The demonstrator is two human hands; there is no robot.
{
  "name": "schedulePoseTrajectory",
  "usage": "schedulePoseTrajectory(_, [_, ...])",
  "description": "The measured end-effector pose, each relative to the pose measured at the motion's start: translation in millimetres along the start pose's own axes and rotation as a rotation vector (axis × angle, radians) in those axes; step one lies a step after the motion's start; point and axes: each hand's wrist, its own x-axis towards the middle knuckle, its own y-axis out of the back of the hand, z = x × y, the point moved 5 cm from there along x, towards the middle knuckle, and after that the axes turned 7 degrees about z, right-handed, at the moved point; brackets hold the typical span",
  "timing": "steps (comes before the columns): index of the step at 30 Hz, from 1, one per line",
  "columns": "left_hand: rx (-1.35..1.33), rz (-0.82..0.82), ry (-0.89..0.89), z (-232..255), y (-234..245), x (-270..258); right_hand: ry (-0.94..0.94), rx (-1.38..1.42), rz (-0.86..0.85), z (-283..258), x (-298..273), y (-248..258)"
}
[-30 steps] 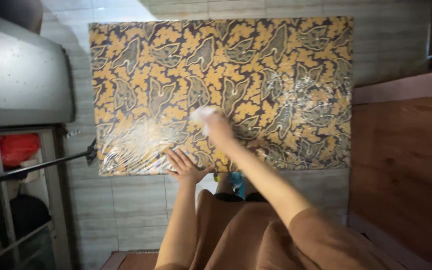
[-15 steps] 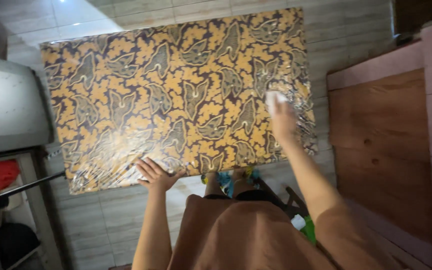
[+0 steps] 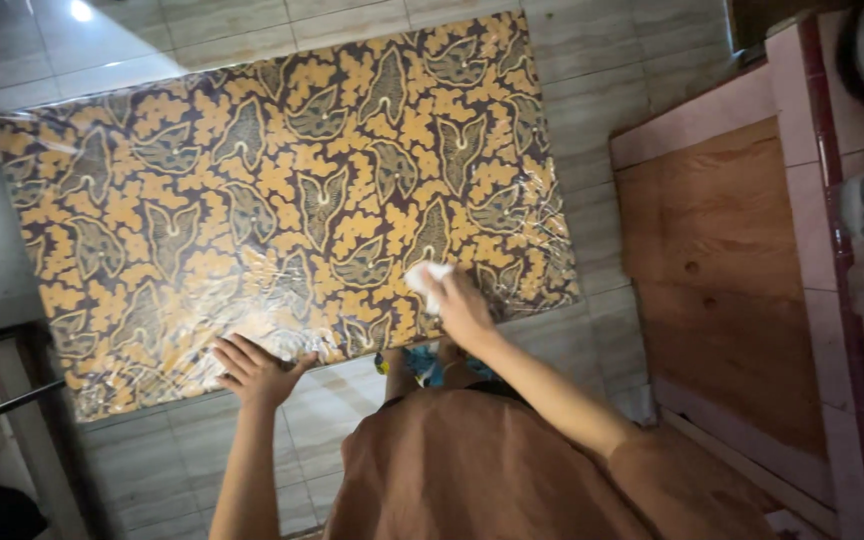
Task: Wiping a patterned table surface with a white tissue
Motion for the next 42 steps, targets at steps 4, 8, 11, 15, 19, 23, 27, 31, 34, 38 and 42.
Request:
schedulePoseTrajectory(4, [-0.224, -0.053, 0.153, -8.9, 2.0, 7.7, -0.149, 0.042, -0.145, -12.6, -2.1, 68.1])
schedulePoseTrajectory(8, [-0.239, 0.086, 0.156, -12.4, -21.5, 20.7, -0.312, 0.077, -0.104, 100.1, 17.6, 77.8])
schedulePoseTrajectory(11, [-0.298, 0.287, 0.031, 42.3, -5.5, 24.3, 0.015, -0.598, 0.173, 179.9, 22.2, 61.3])
schedulePoseTrajectory(15, [-0.415, 0.39, -0.14, 146.5, 18.7, 34.5, -0.262, -0.302, 0.151, 156.2, 35.2, 93.2])
schedulePoseTrajectory(19, [-0.394, 0.004, 0.073, 243.1, 40.7, 43.2, -0.739, 0.207, -0.002, 29.8, 48.6, 123.5])
schedulePoseTrajectory(23, [-0.392, -0.163, 0.25, 294.3, 16.2, 53.1, -0.555, 0.221, -0.299, 29.3, 11.6, 59.5])
schedulePoseTrajectory(27, [-0.273, -0.285, 0.246, 309.5, -5.9, 60.0, -0.681, 0.594, -0.513, 16.5, 25.9, 101.0])
schedulePoseTrajectory(31, [-0.235, -0.377, 0.278, 315.1, 2.7, 59.3, -0.38, 0.232, -0.344, 63.2, 61.6, 123.5])
schedulePoseTrajectory(34, [-0.197, -0.416, 0.261, 315.6, -0.4, 62.9, -0.453, 0.262, 0.036, 180.7, 62.4, 72.2])
schedulePoseTrajectory(38, [-0.181, -0.411, 0.244, 310.0, -23.5, 67.3, -0.022, -0.062, 0.231, 216.2, 84.7, 36.8])
schedulePoseTrajectory(42, [-0.131, -0.445, 0.247, 311.7, -24.8, 67.3, -0.237, 0.588, 0.129, 104.6, 95.9, 52.8])
